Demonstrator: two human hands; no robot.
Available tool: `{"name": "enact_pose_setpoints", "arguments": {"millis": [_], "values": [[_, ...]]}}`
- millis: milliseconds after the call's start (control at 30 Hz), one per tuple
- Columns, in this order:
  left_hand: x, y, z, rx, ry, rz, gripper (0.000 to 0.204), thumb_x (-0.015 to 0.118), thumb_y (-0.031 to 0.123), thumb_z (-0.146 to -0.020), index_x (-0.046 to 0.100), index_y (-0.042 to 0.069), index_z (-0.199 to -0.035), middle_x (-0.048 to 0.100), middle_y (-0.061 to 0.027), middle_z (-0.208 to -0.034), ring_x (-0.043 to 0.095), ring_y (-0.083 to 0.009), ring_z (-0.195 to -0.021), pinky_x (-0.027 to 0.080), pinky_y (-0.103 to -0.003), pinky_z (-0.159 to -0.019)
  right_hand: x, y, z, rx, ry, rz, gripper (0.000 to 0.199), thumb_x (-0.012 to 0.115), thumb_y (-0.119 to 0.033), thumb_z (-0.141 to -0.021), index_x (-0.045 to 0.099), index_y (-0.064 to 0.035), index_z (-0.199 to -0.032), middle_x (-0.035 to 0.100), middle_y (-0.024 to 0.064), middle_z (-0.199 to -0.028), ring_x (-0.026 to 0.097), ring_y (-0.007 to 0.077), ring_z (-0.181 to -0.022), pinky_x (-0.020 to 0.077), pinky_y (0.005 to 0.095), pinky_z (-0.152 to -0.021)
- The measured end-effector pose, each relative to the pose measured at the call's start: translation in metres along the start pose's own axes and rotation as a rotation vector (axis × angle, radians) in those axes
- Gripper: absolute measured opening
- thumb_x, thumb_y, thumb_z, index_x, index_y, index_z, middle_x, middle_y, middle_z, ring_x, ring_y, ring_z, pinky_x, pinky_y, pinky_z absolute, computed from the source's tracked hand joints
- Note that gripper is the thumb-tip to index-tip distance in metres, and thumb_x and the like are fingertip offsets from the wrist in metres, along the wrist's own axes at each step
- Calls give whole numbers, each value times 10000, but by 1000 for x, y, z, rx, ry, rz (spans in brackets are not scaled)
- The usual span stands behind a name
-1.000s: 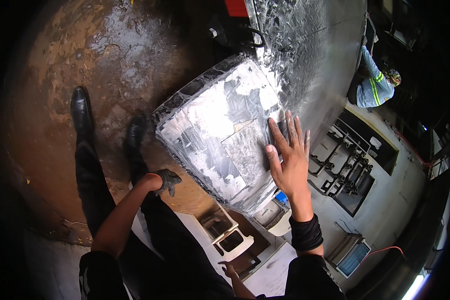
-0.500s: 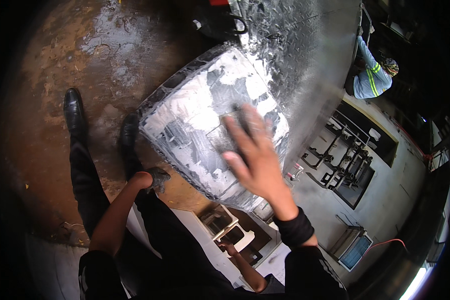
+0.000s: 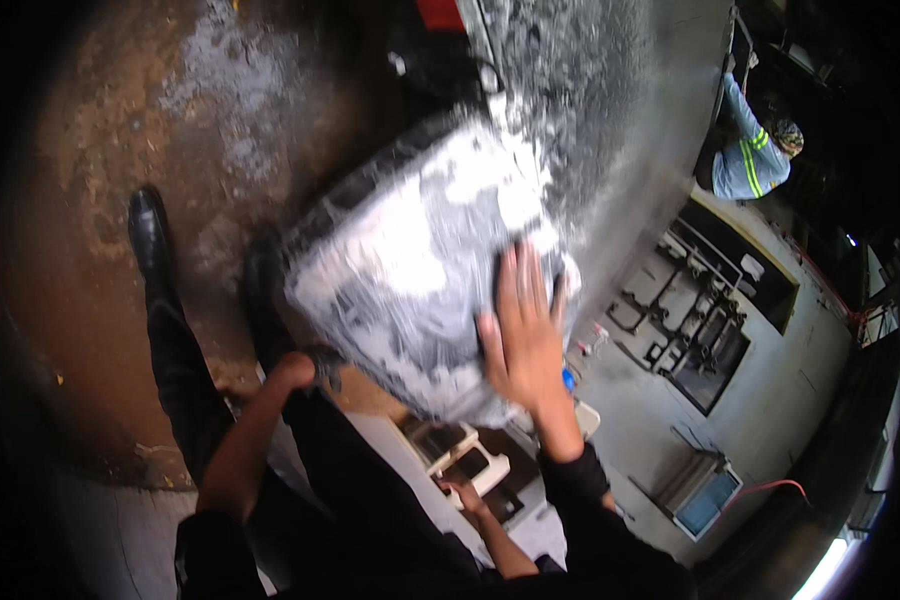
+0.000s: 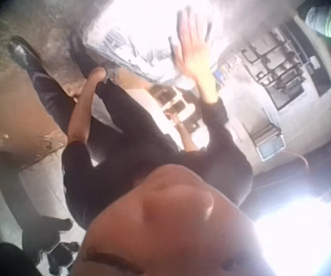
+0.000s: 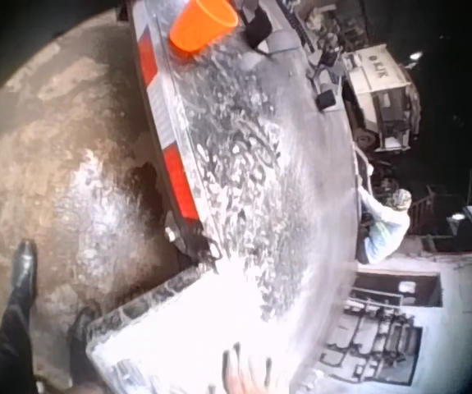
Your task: The person smooths a white substance on a metal surface using their hand. They repeatedly rub and press the material to flatten it, while another person works nearby on the same surface.
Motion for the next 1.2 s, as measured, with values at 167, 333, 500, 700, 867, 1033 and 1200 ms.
{"name": "enact_pose_setpoints", "arguments": {"millis": [167, 333, 500, 700, 867, 1033, 1200], "values": [[-77, 61, 34, -271, -369, 231, 553, 523, 491, -944, 572, 116, -1349, 559, -191, -1372, 522, -242, -1278, 371, -385, -1094, -11, 7, -43, 113, 114, 92, 644, 385, -306, -1011, 241, 36, -1537, 276, 251, -1584, 228, 355, -1497, 36, 606, -1189], [-106, 65, 55, -67, -181, 299, 570, 535, 524, -956, 592, 121, -1356, 656, -136, -1218, 640, -199, -885, 515, -383, -750, -5, 12, -33, 194, 112, 77, 660, 395, -321, -1008, 228, 13, -1553, 231, 226, -1612, 168, 367, -1516, -15, 613, -1181], [-41, 28, 52, 37, -212, 400, 544, 521, 561, -964, 633, 118, -1258, 672, -81, -891, 584, -165, -579, 498, -359, -524, 0, -7, 1, 189, 92, 36, 625, 391, -292, -1015, 245, -12, -1555, 254, 194, -1611, 196, 347, -1510, 24, 605, -1190], [-8, 3, 7, 67, -440, 460, 615, 534, 588, -944, 624, 71, -1264, 685, -73, -1055, 615, -207, -658, 534, -412, -637, -4, -2, -30, 256, 204, 23, 624, 350, -349, -1027, 250, -45, -1563, 238, 172, -1623, 173, 368, -1513, 1, 622, -1181], [-35, 38, 38, 244, -80, 229, 514, 493, 424, -1008, 513, 146, -1439, 514, -40, -1450, 558, -193, -1193, 479, -355, -984, -5, 14, -40, 323, 253, 82, 593, 302, -341, -1046, 258, -45, -1558, 257, 146, -1622, 179, 360, -1512, 21, 624, -1183], [-58, 46, 46, 199, -270, 219, 486, 495, 221, -994, 454, 183, -1477, 412, -78, -1544, 406, -242, -1396, 343, -365, -1150, 2, -1, -15, 302, 193, 52, 586, 330, -325, -1037, 273, -66, -1559, 281, 142, -1613, 194, 361, -1507, 22, 642, -1174], [-55, 51, 51, 260, -358, 176, 507, 462, 163, -985, 418, 139, -1490, 389, -74, -1551, 416, -262, -1372, 357, -361, -1130, -7, 13, -41, 309, 248, 62, 604, 347, -346, -1029, 265, -87, -1568, 268, 117, -1624, 178, 367, -1512, -15, 660, -1162]]}}
Point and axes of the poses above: each hand's wrist, its own z-axis away from the middle knuckle, its own x-axis out of the palm, y = z × x, the point moved 2 cm from there along -z, towards the middle knuckle
